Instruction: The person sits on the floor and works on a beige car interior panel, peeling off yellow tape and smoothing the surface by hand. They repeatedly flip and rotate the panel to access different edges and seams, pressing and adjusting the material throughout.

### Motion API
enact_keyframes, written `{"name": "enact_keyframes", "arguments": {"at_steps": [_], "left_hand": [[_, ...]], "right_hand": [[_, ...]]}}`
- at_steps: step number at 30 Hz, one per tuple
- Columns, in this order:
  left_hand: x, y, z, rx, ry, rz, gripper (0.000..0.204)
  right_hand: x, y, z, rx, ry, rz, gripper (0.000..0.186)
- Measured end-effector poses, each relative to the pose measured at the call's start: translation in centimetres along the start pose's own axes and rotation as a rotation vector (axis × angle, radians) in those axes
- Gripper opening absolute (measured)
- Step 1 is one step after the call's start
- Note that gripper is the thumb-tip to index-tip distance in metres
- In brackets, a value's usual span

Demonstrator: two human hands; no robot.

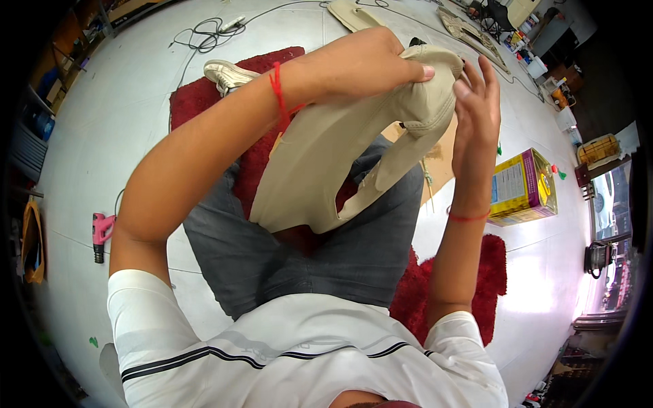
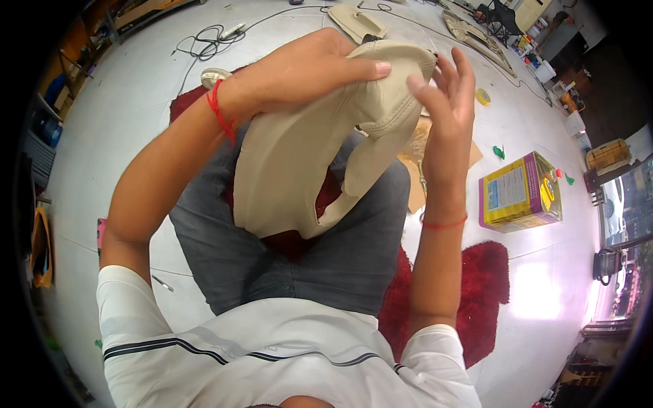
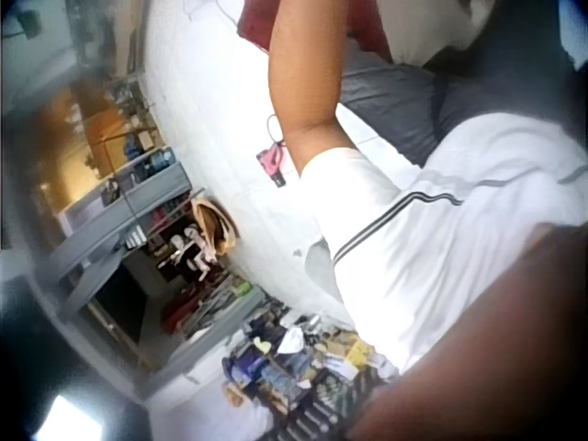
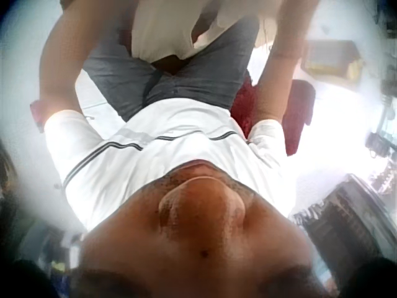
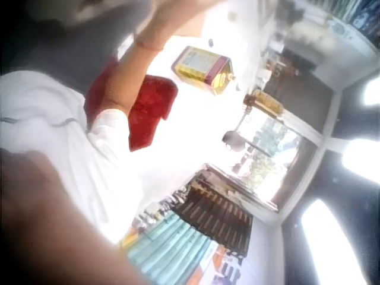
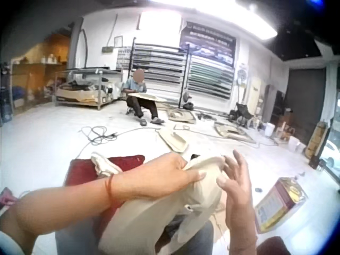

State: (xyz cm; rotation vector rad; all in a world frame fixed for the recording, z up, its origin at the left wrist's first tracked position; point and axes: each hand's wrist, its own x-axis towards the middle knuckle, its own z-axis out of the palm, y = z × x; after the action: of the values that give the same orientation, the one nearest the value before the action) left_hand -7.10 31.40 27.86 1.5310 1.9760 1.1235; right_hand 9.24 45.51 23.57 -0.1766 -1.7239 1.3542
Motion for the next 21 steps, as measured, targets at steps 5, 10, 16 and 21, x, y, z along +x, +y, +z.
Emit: {"name": "enact_keyframes", "arguments": {"at_steps": [5, 10, 16, 21], "left_hand": [[1.9, -0.6, 1.0, 0.347, 0.011, 0.479, 0.043], [1.2, 0.2, 2.1, 0.167, 0.055, 0.432, 0.029], [2.9, 0.0, 2.2, 0.347, 0.044, 0.495, 0.026], [4.7, -0.7, 1.9, 0.336, 0.031, 0.49, 0.026]], "right_hand": [[-1.7, -0.6, 1.1, 0.08, 0.12, 0.16, 0.105], [-1.4, -1.1, 1.0, -0.004, 0.078, 0.17, 0.093], [-0.3, 1.1, -0.7, -0.047, 0.053, 0.153, 0.106], [-1.6, 0.3, 0.1, -0.214, 0.049, 0.036, 0.109]]}}
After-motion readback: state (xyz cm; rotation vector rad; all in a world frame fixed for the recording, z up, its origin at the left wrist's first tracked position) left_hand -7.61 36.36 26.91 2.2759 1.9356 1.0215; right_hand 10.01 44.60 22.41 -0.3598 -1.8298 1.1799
